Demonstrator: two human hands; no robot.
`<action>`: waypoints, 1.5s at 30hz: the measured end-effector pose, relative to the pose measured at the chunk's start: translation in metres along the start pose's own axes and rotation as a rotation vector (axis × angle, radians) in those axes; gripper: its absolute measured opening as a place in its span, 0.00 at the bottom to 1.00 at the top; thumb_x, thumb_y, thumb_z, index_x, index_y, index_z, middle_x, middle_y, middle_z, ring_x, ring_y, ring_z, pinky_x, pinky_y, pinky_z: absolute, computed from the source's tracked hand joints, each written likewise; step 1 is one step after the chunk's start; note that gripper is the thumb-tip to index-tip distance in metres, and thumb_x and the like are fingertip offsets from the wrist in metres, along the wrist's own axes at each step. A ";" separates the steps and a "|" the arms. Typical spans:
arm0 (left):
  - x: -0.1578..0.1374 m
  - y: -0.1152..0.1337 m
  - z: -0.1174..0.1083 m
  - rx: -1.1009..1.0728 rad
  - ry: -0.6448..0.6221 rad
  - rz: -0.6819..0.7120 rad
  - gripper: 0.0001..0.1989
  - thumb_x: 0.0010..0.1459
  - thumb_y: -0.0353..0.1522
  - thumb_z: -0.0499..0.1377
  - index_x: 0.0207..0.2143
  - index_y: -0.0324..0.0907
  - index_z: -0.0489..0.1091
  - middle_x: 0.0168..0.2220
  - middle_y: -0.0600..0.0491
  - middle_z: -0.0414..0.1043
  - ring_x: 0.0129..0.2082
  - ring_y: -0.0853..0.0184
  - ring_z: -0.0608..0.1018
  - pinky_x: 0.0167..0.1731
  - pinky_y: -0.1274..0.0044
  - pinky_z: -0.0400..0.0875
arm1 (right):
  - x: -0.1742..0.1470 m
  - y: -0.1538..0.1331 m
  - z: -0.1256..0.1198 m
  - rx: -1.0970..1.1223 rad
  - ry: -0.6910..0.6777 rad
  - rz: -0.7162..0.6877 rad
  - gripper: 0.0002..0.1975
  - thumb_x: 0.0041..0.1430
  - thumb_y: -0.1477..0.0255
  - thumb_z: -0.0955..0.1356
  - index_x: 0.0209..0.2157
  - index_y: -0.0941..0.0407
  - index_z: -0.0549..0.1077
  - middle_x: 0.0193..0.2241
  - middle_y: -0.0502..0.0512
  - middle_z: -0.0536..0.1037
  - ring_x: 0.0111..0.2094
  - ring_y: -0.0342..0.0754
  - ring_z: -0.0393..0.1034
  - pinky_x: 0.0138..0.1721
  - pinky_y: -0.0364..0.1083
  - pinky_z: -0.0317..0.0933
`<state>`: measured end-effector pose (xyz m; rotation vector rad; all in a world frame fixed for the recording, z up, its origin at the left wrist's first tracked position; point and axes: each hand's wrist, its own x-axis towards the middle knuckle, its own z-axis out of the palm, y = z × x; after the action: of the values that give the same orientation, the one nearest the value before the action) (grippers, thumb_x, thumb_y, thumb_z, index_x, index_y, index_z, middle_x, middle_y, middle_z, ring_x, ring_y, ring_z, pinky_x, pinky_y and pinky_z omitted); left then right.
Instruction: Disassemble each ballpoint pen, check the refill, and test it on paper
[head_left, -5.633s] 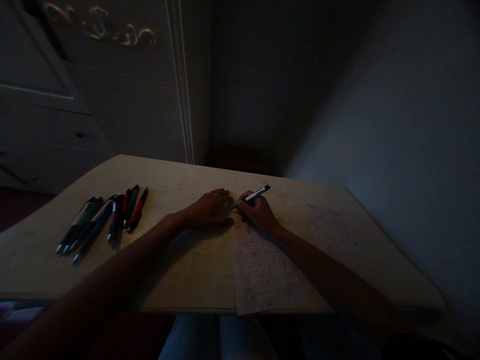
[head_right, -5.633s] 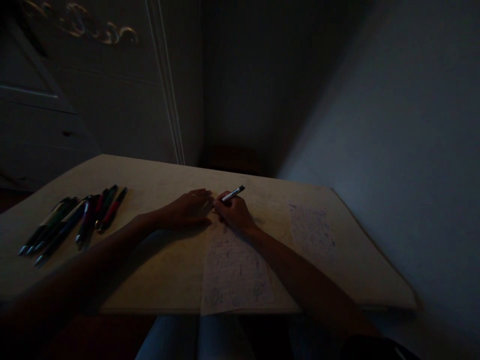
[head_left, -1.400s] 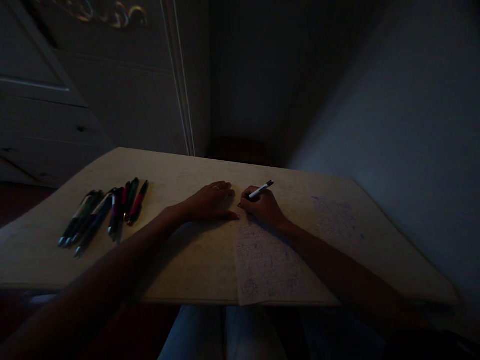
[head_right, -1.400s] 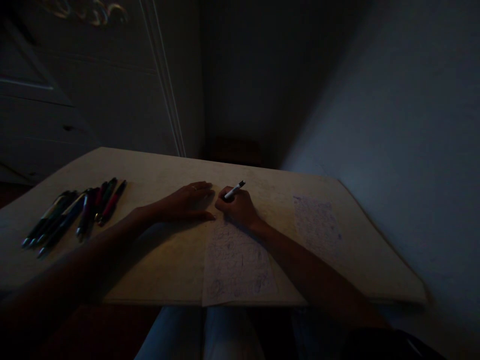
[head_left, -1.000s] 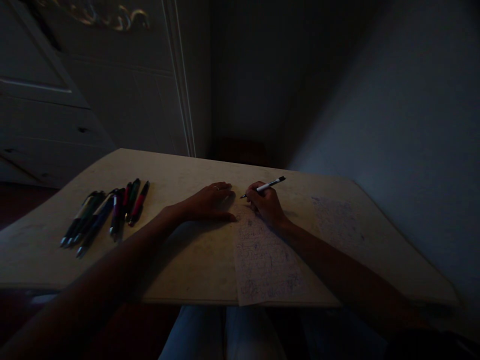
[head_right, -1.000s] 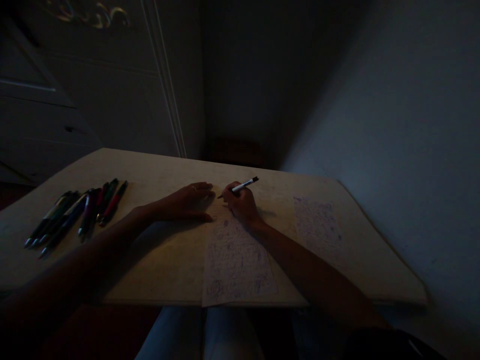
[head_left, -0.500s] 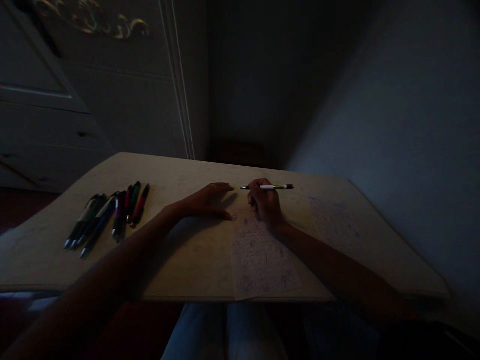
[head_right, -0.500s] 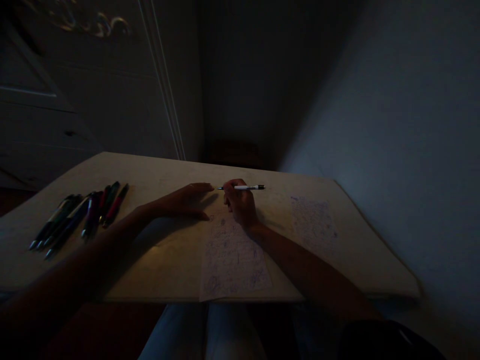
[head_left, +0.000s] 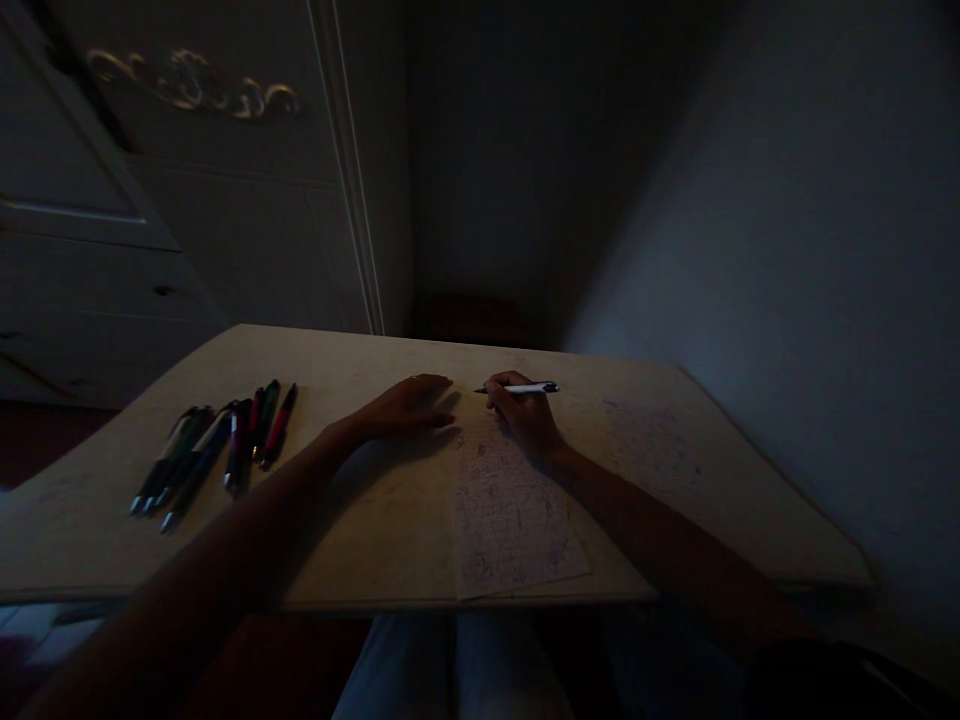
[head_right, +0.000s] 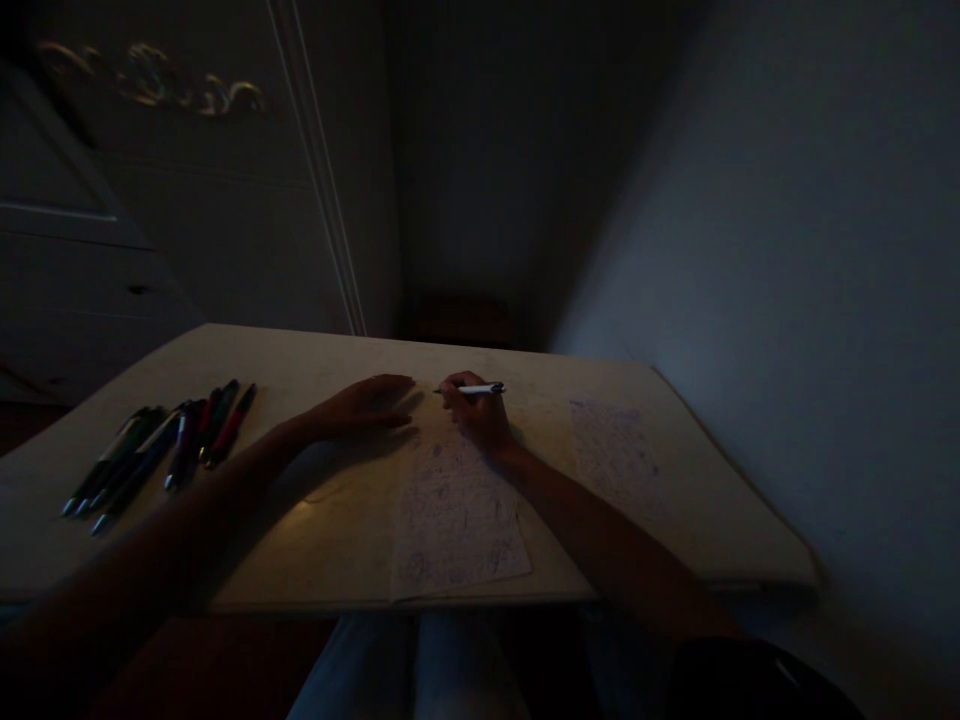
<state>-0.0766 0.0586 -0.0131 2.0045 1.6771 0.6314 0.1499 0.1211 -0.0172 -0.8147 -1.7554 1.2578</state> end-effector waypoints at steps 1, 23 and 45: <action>0.001 0.000 0.002 0.030 0.012 0.025 0.38 0.53 0.55 0.59 0.60 0.43 0.64 0.63 0.43 0.64 0.61 0.52 0.68 0.61 0.61 0.62 | 0.000 0.001 0.000 -0.005 -0.011 0.004 0.17 0.56 0.55 0.68 0.32 0.56 0.71 0.22 0.47 0.71 0.19 0.40 0.62 0.20 0.39 0.56; 0.002 0.022 0.018 -0.320 0.429 0.300 0.26 0.62 0.42 0.59 0.60 0.42 0.64 0.47 0.45 0.77 0.43 0.64 0.80 0.39 0.74 0.76 | -0.004 -0.017 0.001 0.747 -0.511 0.386 0.16 0.56 0.71 0.72 0.46 0.56 0.70 0.33 0.51 0.78 0.23 0.39 0.69 0.22 0.39 0.61; 0.003 0.042 0.027 -0.560 0.372 0.093 0.17 0.53 0.41 0.66 0.42 0.42 0.77 0.37 0.49 0.81 0.30 0.67 0.80 0.30 0.77 0.75 | -0.010 -0.013 0.011 0.768 -0.643 0.667 0.26 0.68 0.49 0.57 0.32 0.57 0.68 0.22 0.49 0.72 0.16 0.38 0.54 0.20 0.40 0.50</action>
<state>-0.0270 0.0534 -0.0087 1.6253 1.3821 1.4023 0.1443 0.1045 -0.0086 -0.5599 -1.2371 2.6460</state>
